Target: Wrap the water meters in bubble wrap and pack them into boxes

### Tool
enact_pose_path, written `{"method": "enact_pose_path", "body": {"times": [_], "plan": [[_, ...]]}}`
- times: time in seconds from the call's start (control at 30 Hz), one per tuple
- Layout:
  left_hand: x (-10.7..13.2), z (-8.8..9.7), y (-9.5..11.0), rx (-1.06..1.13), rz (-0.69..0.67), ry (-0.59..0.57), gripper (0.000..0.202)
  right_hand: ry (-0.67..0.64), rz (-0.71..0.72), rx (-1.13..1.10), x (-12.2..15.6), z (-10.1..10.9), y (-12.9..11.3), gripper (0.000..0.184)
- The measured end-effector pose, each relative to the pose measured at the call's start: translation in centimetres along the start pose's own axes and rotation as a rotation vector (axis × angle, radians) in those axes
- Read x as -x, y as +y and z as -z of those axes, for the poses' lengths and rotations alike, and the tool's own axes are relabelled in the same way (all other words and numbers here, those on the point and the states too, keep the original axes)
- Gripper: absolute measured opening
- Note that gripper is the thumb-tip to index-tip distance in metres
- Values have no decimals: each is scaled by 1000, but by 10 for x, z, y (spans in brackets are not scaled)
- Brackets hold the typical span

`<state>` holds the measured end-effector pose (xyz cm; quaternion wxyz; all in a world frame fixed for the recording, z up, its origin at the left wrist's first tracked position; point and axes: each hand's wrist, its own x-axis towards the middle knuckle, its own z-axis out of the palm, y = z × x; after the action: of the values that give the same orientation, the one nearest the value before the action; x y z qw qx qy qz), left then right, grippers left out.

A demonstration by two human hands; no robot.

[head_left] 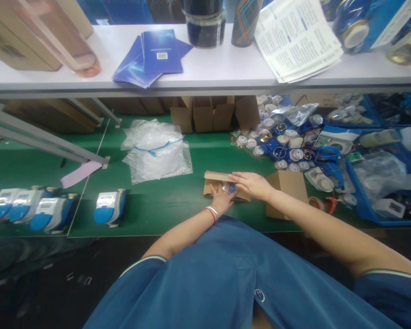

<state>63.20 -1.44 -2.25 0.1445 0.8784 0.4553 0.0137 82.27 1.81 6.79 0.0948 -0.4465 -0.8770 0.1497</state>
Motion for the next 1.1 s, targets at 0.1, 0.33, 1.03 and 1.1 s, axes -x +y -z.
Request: {"method": "enact_pose_path", "body": {"times": [0.1, 0.33, 1.03, 1.1], "plan": [[1, 2, 1, -14, -10, 22, 68, -130, 9, -167, -8, 6, 3, 49], [8, 3, -1, 40, -37, -59, 47, -264, -51, -113, -10, -22, 3, 64], [7, 24, -100, -154, -450, 33, 54, 52, -101, 220, 23, -109, -14, 60], [5, 27, -101, -158, -477, 4, 54, 38, -98, 212, 22, -108, -12, 59]]}}
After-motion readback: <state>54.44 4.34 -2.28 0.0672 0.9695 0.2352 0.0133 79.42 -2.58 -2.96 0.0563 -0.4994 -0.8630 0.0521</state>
